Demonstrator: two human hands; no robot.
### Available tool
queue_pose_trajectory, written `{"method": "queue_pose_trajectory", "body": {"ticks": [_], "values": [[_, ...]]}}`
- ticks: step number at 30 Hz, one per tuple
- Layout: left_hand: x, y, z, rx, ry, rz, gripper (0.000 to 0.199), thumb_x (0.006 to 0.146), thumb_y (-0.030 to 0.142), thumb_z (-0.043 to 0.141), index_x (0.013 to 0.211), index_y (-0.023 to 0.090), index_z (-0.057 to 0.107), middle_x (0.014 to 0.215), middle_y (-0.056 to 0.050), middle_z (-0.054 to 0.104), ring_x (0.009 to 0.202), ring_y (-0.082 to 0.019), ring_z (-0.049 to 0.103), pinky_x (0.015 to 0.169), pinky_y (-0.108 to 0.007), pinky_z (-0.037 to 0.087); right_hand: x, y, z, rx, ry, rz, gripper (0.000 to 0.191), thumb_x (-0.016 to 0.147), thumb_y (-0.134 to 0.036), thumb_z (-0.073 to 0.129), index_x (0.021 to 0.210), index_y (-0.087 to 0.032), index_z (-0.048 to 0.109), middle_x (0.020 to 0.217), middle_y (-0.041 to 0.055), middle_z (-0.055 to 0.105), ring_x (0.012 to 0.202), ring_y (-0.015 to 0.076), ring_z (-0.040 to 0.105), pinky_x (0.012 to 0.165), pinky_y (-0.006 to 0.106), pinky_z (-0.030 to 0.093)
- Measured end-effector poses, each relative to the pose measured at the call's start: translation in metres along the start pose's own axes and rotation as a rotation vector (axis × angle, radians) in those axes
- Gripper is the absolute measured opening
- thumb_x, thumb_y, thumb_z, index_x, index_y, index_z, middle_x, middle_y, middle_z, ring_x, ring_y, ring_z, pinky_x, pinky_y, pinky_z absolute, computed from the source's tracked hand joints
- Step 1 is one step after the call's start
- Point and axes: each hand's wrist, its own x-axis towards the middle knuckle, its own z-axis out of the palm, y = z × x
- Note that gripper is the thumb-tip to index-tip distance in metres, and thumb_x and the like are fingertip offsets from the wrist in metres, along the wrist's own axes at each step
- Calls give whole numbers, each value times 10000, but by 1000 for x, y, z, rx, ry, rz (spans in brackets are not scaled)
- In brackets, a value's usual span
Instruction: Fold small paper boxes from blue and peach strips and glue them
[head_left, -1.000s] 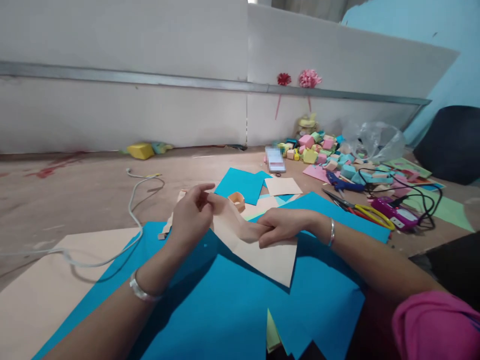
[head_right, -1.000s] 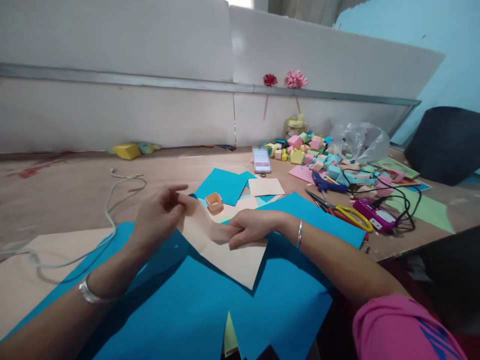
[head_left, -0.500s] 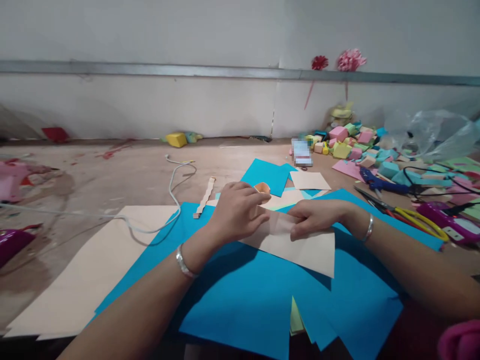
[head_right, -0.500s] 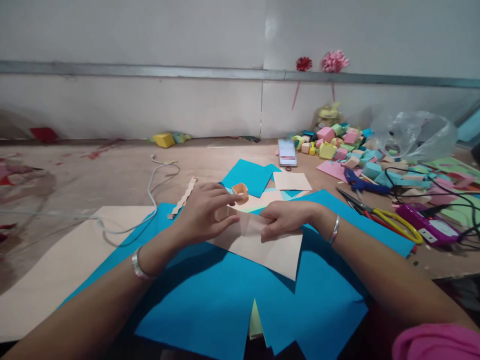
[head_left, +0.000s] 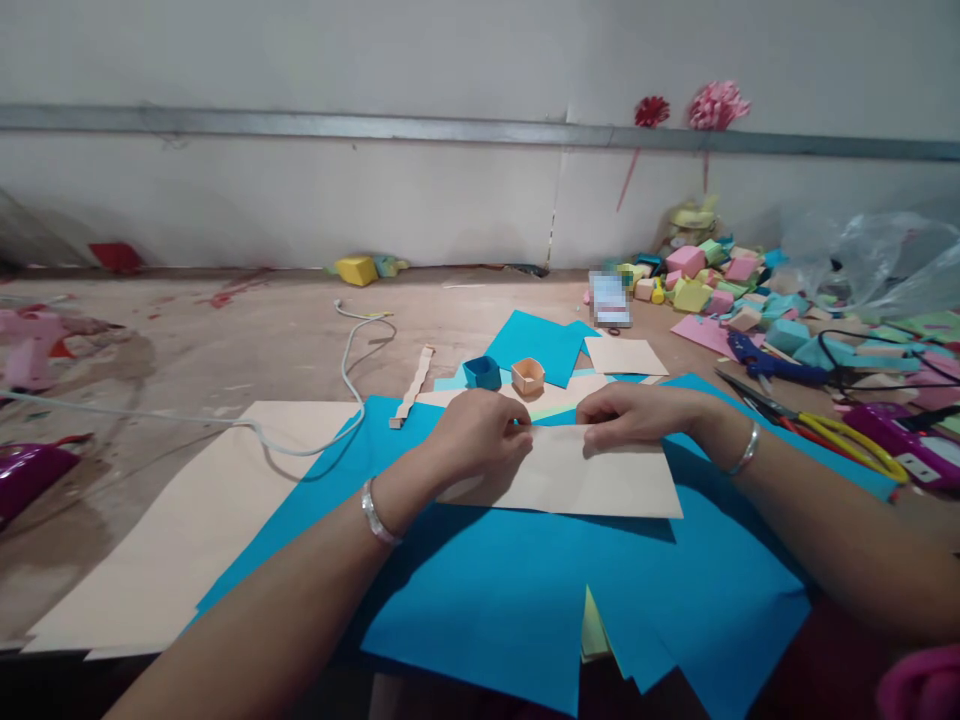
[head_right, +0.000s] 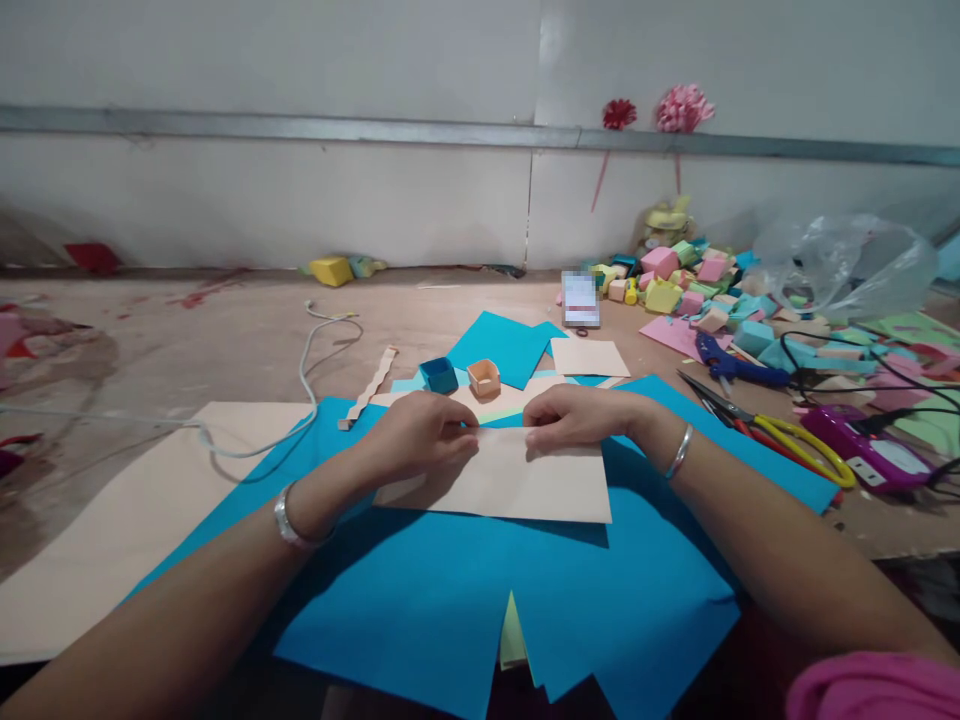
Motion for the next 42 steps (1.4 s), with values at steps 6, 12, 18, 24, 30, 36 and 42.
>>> {"method": "queue_pose_trajectory", "body": {"ticks": [6,12,18,24,30,36,42], "values": [[0,-3,3,-7,6,-18,237,828,318,576,849,200,780,725,-57,716,640,-182,578,565,-290,293,2,6,0,19,52,5,280,860,-431,601,793,-160,624,724,-21,529,654,105,434,568,236,337],[0,-1,3,-17,3,-13,228,819,297,570,829,192,771,722,-54,709,633,-176,564,559,-295,273,1,5,0,-14,51,4,280,861,-429,587,778,-162,612,721,-18,534,641,107,439,570,239,340],[1,0,0,-59,-35,-33,257,807,420,642,809,194,764,716,-49,693,634,-168,558,555,-293,269,2,5,3,-96,48,-14,249,837,-412,619,778,-172,642,726,-11,584,662,119,477,582,244,349],[0,2,-1,-93,-70,-25,235,711,417,764,792,198,747,689,-24,664,615,-156,552,538,-287,274,4,6,2,-201,362,12,334,858,-460,587,663,-192,624,643,-6,572,624,134,486,572,264,323],[0,1,1,-88,-56,-17,211,700,390,745,790,199,745,718,-35,674,623,-158,553,537,-283,286,-2,20,-14,-296,934,191,299,901,-321,464,981,-162,705,786,77,655,693,198,552,638,314,364],[-1,1,1,-98,-70,-25,208,684,356,757,827,204,751,745,-39,695,650,-176,575,551,-278,294,-37,-2,-15,-432,1335,-359,304,937,-347,531,1217,-333,648,952,46,704,822,209,651,766,370,488],[0,-1,3,-79,-70,-23,202,685,356,759,824,209,747,758,-38,700,665,-189,598,548,-284,305,-18,45,-47,-682,708,-50,343,952,-219,432,1219,-197,647,1177,127,686,1077,239,634,868,353,494]]}}
